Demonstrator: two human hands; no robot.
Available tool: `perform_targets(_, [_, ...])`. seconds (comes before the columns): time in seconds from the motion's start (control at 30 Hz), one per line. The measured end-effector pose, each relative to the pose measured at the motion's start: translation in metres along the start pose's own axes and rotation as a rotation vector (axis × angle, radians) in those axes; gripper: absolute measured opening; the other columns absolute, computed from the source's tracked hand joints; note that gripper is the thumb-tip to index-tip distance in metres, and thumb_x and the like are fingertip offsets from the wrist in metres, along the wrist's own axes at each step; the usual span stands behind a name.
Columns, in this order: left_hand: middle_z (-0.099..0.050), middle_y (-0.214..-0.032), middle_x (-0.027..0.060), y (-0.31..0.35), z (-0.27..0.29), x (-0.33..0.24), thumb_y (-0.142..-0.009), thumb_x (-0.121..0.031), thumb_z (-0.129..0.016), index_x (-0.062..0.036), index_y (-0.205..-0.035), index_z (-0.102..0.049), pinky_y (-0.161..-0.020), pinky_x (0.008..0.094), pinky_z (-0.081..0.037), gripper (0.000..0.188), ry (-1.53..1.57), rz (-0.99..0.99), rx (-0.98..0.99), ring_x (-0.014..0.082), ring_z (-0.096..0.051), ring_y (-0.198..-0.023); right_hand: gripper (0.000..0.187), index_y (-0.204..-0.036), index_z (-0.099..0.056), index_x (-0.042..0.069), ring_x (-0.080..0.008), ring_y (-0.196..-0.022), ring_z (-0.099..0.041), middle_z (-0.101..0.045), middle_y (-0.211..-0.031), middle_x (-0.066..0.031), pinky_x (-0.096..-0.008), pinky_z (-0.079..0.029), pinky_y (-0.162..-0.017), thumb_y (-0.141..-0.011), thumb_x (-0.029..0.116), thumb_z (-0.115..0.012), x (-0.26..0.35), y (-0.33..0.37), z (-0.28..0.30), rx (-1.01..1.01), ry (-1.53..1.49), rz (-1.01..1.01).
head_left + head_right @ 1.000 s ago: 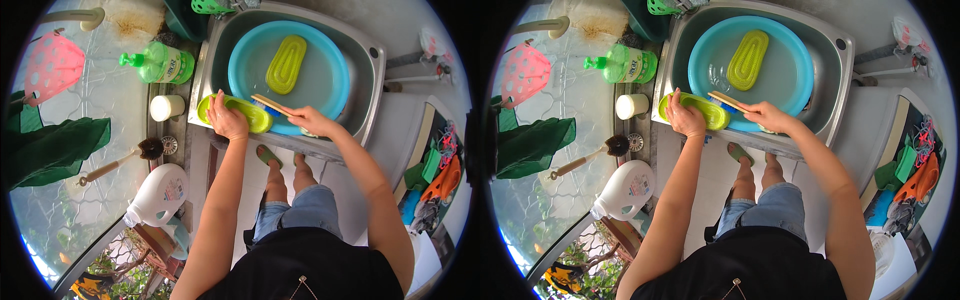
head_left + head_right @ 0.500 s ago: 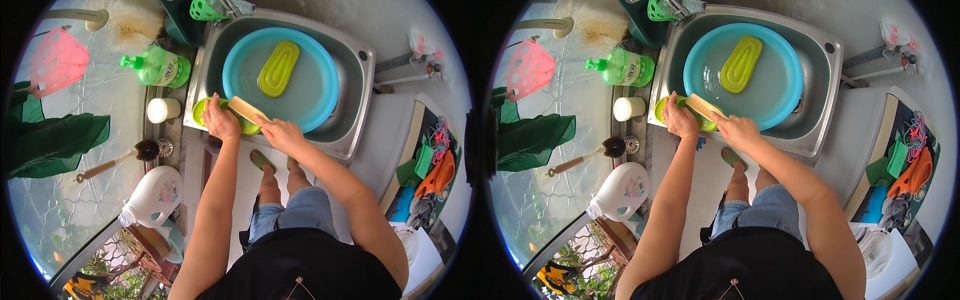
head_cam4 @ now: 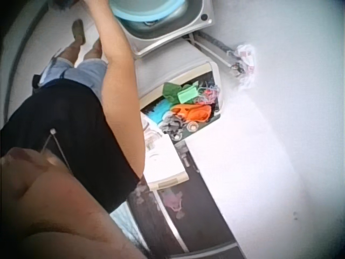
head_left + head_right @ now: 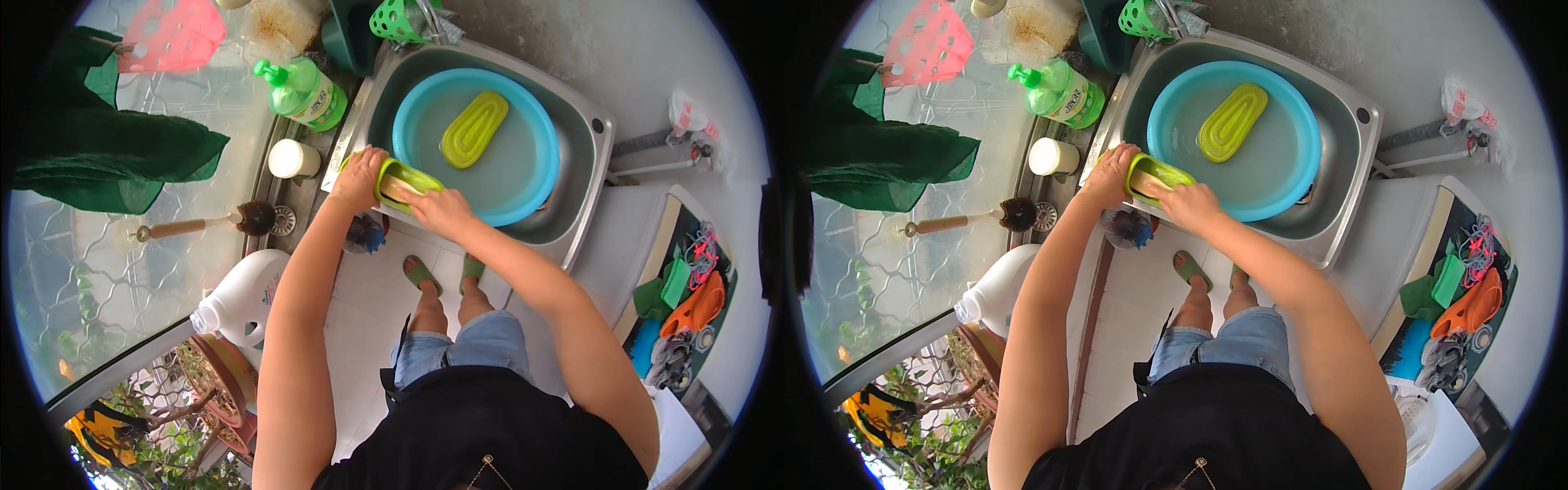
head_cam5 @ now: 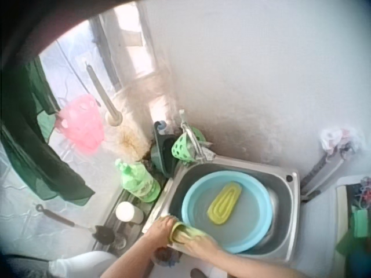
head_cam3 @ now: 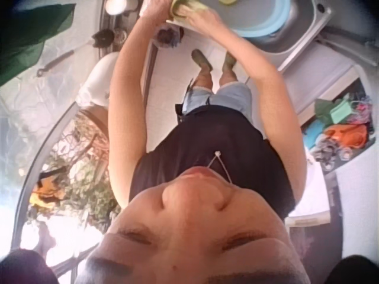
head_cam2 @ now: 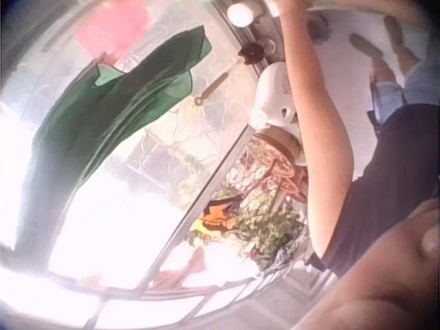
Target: The person scrubs orange and lime-green sandals with a brush in a basin of water inside a sink.
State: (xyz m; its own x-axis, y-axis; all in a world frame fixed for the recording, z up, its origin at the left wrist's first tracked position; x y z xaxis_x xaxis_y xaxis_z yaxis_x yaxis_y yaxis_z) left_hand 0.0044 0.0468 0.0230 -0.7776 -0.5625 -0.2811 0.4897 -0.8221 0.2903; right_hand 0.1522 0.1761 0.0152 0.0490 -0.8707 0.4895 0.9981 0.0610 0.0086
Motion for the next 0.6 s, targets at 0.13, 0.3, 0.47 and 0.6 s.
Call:
perform_targets(0.13, [-0.046, -0.133, 0.0083, -0.004, 0.007, -0.002, -0.044, -0.014, -0.09, -0.0129, -0.127, -0.041, -0.112, 0.0482, -0.027, 0.096, -0.047, -0.039, 0.042, 0.0284, -0.041, -0.131, 0.039, -0.127, -0.058, 0.028, -0.033, -0.061, -0.062, -0.063, -0.079, -0.0129, -0.0444, -0.05, -0.056, -0.088, 0.025, -0.057, -0.005, 0.003, 0.006, 0.002, 0.015, -0.034])
perform_targets(0.3, [-0.05, -0.13, 0.0072, -0.002, 0.001, 0.005, -0.047, -0.022, -0.09, -0.0117, -0.129, -0.041, -0.115, 0.049, -0.02, 0.096, -0.17, -0.009, 0.081, 0.0257, -0.041, -0.133, 0.04, -0.127, -0.058, 0.027, -0.0334, -0.061, -0.062, -0.062, -0.078, -0.0138, -0.0448, -0.049, -0.055, -0.088, 0.024, -0.058, -0.018, 0.062, 0.046, 0.162, 0.082, -0.11])
perform_targets(0.47, [-0.052, -0.126, 0.0055, -0.021, 0.005, -0.017, -0.043, -0.025, -0.091, -0.0106, -0.125, -0.042, -0.115, 0.0568, -0.015, 0.096, -0.385, 0.021, 0.112, 0.0243, -0.043, -0.131, 0.043, -0.13, -0.054, 0.027, -0.0353, -0.062, -0.065, -0.065, -0.076, -0.0171, -0.0464, -0.052, -0.055, -0.087, 0.021, -0.058, -0.001, -0.046, -0.016, -0.046, 0.081, -0.034])
perform_targets(0.6, [-0.052, -0.125, 0.0039, -0.01, -0.004, -0.008, -0.041, -0.027, -0.092, -0.011, -0.122, -0.043, -0.112, 0.0628, -0.014, 0.096, -0.39, 0.046, 0.064, 0.0226, -0.042, -0.131, 0.048, -0.133, -0.051, 0.029, -0.0342, -0.059, -0.063, -0.061, -0.073, -0.0139, -0.047, -0.053, -0.055, -0.086, 0.024, -0.059, -0.007, -0.018, -0.001, 0.015, 0.151, -0.016])
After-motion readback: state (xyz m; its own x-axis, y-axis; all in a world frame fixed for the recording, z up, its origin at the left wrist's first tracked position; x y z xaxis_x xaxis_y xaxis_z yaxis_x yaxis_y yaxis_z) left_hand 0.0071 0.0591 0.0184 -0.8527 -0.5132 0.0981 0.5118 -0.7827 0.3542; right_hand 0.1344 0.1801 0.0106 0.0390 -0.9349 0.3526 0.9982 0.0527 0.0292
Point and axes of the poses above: each hand's wrist, its own y-axis away from the middle knuckle, its own z-axis out of the back of the hand, x = y × z, the point moved 3 cm from there along -y, towards the middle knuckle
